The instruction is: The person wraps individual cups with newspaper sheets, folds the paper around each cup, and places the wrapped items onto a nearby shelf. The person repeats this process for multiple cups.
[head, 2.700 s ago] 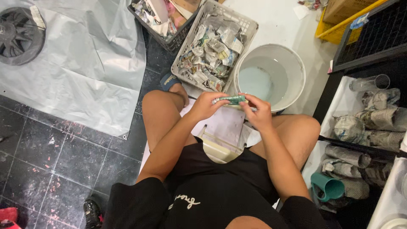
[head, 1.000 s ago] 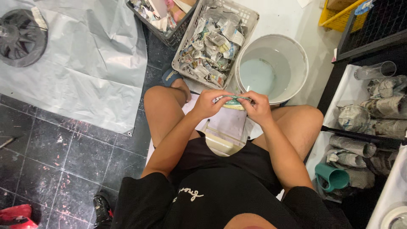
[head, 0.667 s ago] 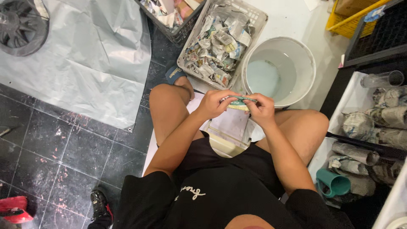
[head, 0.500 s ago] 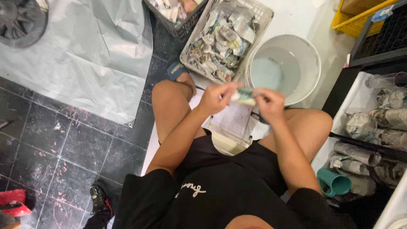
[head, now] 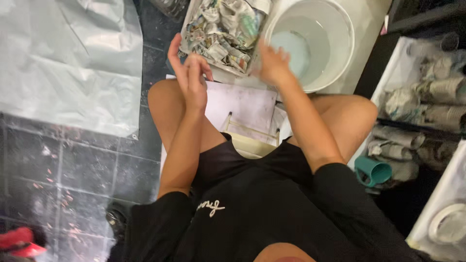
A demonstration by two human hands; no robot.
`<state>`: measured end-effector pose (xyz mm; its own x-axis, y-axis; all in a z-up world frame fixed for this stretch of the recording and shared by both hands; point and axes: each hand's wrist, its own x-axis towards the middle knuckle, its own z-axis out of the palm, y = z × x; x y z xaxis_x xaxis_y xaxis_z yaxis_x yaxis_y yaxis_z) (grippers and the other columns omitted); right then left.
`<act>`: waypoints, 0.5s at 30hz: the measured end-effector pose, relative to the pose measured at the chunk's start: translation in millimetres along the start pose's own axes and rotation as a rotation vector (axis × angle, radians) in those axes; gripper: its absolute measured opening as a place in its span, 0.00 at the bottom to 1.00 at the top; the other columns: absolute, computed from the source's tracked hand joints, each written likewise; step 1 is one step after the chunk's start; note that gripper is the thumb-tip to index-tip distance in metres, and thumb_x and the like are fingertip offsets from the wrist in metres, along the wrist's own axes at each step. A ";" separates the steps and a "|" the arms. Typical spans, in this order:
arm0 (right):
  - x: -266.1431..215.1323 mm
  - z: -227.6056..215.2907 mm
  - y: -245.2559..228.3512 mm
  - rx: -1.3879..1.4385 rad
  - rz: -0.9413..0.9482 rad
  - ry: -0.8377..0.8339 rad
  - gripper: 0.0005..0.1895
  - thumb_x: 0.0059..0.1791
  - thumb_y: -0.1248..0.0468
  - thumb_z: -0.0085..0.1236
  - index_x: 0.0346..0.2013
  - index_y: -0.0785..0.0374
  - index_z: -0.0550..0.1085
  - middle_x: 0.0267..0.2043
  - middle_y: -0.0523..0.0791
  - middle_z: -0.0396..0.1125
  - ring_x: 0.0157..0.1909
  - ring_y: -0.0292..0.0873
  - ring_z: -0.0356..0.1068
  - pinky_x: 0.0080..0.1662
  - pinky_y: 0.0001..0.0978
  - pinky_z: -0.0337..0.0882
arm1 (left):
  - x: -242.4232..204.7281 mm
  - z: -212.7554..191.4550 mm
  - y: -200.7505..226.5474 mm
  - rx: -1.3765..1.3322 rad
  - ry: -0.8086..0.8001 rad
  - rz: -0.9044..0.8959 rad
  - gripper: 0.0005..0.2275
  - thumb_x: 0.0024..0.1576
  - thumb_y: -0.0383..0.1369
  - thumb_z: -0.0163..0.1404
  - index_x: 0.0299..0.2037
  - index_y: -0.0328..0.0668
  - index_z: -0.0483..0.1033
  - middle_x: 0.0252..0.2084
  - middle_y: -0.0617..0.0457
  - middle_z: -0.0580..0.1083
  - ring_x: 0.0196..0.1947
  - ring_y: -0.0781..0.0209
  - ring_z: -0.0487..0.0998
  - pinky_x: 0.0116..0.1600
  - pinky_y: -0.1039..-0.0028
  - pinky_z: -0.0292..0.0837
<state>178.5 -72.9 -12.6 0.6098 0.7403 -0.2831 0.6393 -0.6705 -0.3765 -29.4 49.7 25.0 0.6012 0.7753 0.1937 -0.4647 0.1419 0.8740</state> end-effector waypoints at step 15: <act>-223.5 -86.5 96.5 0.689 0.101 0.856 0.28 0.57 0.64 0.51 0.72 0.61 0.58 0.78 0.51 0.50 0.77 0.52 0.52 0.71 0.45 0.58 | -29.9 112.3 -60.7 0.375 -0.743 -0.244 0.24 0.66 0.22 0.48 0.71 0.37 0.54 0.33 0.53 0.72 0.32 0.67 0.74 0.38 0.78 0.73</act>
<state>144.4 -307.2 90.7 0.9375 0.2268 0.2639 0.3323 -0.3582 -0.8725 53.9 -51.2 16.2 0.9858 0.1282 0.1087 -0.1014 -0.0615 0.9929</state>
